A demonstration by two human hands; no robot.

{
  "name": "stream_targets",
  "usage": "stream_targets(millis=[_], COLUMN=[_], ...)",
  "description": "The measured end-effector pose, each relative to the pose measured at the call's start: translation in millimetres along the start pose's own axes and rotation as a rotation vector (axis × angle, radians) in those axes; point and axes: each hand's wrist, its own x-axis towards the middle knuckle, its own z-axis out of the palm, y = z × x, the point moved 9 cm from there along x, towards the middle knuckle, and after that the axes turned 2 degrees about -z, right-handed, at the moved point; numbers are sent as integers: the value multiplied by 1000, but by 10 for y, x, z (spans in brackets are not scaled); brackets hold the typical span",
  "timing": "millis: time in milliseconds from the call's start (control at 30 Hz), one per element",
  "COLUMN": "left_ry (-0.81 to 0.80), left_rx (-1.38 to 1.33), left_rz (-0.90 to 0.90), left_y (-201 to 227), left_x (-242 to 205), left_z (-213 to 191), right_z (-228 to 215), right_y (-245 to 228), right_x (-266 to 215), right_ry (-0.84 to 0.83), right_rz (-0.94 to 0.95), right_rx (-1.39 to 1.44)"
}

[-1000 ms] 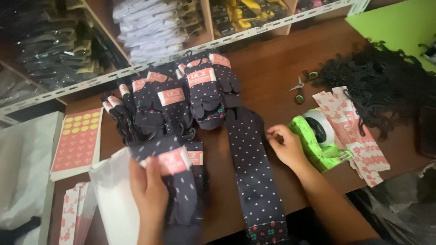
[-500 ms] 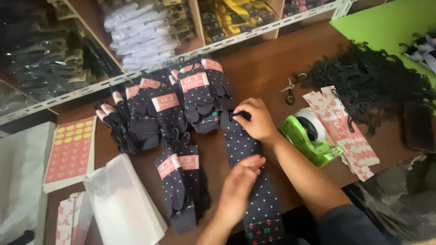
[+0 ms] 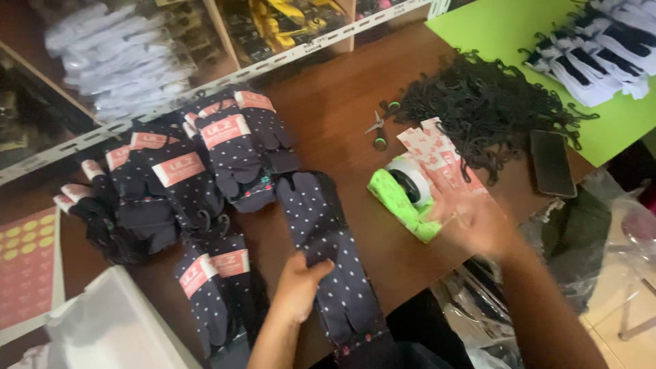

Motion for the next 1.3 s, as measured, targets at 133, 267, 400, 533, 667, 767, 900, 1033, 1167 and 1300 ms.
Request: stream_targets(millis=[133, 267, 400, 533, 667, 767, 900, 1033, 1167, 1300], left_ry=[-48, -143, -87, 88, 160, 212, 234, 253, 207, 224], left_rx=[-208, -362, -207, 178, 263, 194, 186, 217, 208, 232], left_rz=[-62, -132, 62, 135, 66, 70, 144, 246, 283, 162], left_y=[-12, -171, 157, 173, 112, 92, 278, 358, 399, 435], left_x=[-30, -94, -331, -419, -454, -496, -672, -725, -736, -772], left_z=[42, 55, 92, 4, -21, 5, 91, 89, 114, 109], right_z=[-546, -505, -725, -976, -976, -893, -611, -783, -897, -832], right_y=[2078, 2973, 2528, 1609, 2113, 2258, 2742, 2557, 2033, 2020], right_x=[-1061, -1480, -981, -392, -608, -658, -903, -1014, -932, -1044], right_ry=[265, 190, 67, -73, 78, 4, -79, 53, 121, 85], right_rz=[861, 783, 1014, 1252, 1134, 1121, 988, 1092, 1319, 1178], right_rx=[-463, -596, -566, -526, -535, -515, -431, -378, -150, -461])
